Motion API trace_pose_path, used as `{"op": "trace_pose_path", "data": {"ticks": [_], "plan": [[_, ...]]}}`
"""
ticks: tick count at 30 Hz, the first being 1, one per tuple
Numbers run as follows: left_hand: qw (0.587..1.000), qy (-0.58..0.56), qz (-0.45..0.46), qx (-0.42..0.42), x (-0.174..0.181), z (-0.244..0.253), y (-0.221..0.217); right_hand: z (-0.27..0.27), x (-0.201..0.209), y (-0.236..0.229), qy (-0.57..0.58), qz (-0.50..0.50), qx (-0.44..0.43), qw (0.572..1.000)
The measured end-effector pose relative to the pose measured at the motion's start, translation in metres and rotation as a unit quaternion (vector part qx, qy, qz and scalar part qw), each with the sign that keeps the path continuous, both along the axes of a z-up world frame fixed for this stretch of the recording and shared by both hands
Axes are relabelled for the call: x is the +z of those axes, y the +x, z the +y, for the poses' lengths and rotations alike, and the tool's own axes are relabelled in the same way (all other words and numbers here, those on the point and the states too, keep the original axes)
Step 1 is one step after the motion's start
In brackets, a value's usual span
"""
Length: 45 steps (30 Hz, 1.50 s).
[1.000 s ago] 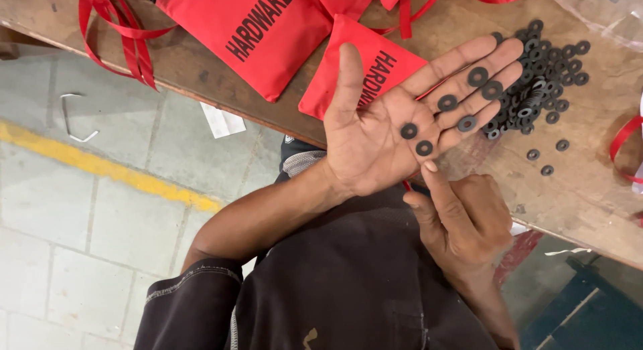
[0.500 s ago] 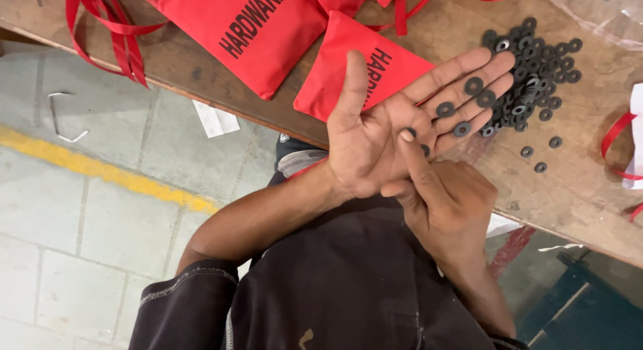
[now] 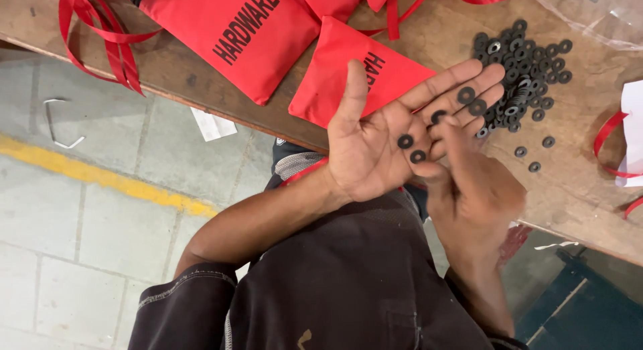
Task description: The person counts out black washers and places them into red pouches, then places a small plastic bag of instructional materials into each pouch before zipping them closed.
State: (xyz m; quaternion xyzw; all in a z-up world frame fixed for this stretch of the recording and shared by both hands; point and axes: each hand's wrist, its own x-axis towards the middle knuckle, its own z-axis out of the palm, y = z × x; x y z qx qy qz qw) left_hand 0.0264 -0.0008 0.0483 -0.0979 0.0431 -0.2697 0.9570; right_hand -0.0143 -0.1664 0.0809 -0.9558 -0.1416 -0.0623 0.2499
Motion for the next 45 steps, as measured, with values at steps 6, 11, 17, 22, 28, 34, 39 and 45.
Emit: {"op": "trace_pose_path", "data": {"ticks": [6,11,17,22,28,34,39,45], "plan": [[1.000,0.011,-0.011,0.007,-0.007,0.001,-0.001,0.001,0.001,0.008,0.021,-0.001,0.012,1.000],[0.999,0.001,-0.048,0.016,-0.016,-0.002,-0.002,0.002,0.008,0.012,0.061,0.018,-0.019,0.998],[0.999,0.005,-0.037,0.011,-0.012,-0.004,-0.001,0.002,0.010,0.018,0.020,0.021,-0.010,1.000],[1.000,0.016,0.004,0.016,-0.003,-0.002,-0.001,-0.008,-0.012,-0.003,0.259,-0.036,-0.084,0.962],[0.998,-0.012,0.059,0.011,0.010,-0.010,0.006,-0.005,-0.025,-0.002,0.592,0.049,-0.116,0.796],[0.996,0.010,0.078,0.043,0.004,-0.025,0.000,-0.001,-0.034,0.007,0.746,0.186,-0.096,0.633],[0.950,0.286,0.009,0.128,-0.024,-0.074,-0.025,0.000,-0.046,0.019,0.798,0.250,-0.128,0.533],[0.812,0.538,-0.109,0.199,-0.001,-0.078,-0.023,-0.003,-0.051,0.030,0.775,0.331,-0.160,0.514]]}}
